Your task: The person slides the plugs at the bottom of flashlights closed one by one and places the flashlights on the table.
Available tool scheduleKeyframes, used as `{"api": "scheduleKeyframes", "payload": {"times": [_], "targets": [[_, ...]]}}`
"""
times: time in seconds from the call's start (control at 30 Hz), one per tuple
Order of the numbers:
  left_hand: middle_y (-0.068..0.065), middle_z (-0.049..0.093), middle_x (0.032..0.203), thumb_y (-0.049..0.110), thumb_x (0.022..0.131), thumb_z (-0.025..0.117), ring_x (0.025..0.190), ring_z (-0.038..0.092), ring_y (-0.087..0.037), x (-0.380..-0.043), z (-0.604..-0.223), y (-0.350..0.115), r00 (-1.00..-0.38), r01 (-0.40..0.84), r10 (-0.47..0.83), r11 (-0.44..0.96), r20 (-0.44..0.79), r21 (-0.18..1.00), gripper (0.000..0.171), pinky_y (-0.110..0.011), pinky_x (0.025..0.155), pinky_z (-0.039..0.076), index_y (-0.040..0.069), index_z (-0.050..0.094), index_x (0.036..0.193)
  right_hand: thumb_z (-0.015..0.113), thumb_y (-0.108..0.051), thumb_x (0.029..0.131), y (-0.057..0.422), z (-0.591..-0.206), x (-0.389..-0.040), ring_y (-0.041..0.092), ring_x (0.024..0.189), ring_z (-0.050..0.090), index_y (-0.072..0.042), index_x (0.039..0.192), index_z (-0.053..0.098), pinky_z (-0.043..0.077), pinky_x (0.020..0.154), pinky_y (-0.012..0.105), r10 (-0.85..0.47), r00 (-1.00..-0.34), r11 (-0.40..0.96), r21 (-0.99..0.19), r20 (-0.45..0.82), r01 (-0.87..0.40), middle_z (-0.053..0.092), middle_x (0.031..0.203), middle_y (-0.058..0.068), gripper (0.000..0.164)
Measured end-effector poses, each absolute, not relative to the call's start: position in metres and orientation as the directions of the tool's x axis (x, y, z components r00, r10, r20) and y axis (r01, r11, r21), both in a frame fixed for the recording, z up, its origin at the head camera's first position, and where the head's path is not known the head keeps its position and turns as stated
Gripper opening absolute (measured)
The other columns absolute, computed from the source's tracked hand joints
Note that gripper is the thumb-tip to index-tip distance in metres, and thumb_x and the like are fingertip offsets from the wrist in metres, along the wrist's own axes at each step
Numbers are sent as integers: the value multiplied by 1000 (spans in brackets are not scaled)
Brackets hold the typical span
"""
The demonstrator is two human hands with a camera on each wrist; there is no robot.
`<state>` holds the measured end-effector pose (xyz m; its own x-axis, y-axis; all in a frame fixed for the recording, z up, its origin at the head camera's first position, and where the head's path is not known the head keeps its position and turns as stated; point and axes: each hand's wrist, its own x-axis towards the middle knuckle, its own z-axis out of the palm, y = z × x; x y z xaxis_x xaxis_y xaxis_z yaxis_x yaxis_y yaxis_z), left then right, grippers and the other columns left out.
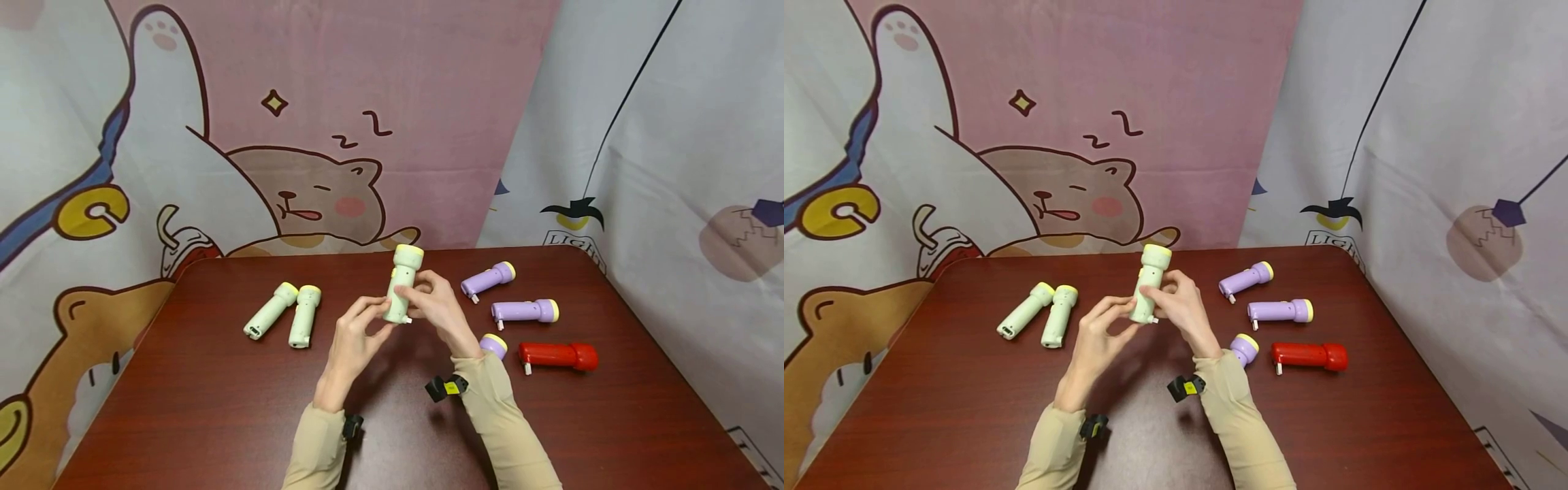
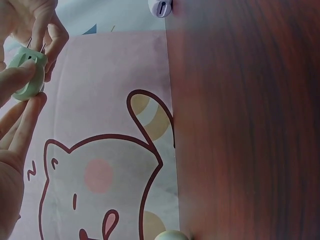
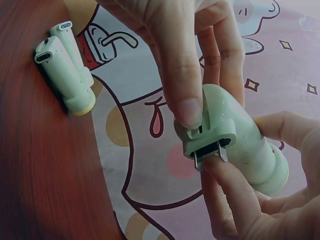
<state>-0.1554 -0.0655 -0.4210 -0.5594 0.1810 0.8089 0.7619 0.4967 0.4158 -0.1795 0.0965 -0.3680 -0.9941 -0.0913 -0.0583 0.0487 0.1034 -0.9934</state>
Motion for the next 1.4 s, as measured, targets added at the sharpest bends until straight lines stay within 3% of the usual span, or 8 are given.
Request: {"api": "scheduleKeyframes", "payload": {"times": [0.53, 1.13, 1.4], "targets": [[-13, 66, 101, -4, 68, 81, 92, 69, -24, -155, -420, -68, -554, 773, 198, 483, 809, 411, 35, -28, 76, 57, -1, 71, 101, 67, -14, 86, 96, -368, -180, 18, 75, 69, 5, 116, 51, 59, 70, 35, -103, -993, 98, -994, -62, 52, 67, 102, 24, 39], [-13, 67, 102, -6, 69, 80, 91, 69, -25, -155, -423, -74, -550, 780, 214, 478, 807, 405, 37, -30, 75, 57, -2, 70, 104, 67, -13, 85, 91, -369, -183, 17, 69, 68, 6, 116, 51, 59, 68, 35, -109, -989, 82, -993, -99, 90, 66, 94, 17, 40], [-12, 67, 100, -1, 71, 79, 91, 70, -22, -154, -423, -79, -573, 758, 217, 506, 790, 411, 35, -24, 74, 56, -1, 71, 105, 67, -14, 85, 88, -370, -189, 15, 66, 67, 5, 114, 53, 59, 66, 34, -126, -985, 100, -989, -121, 109, 67, 91, 15, 38]]}}
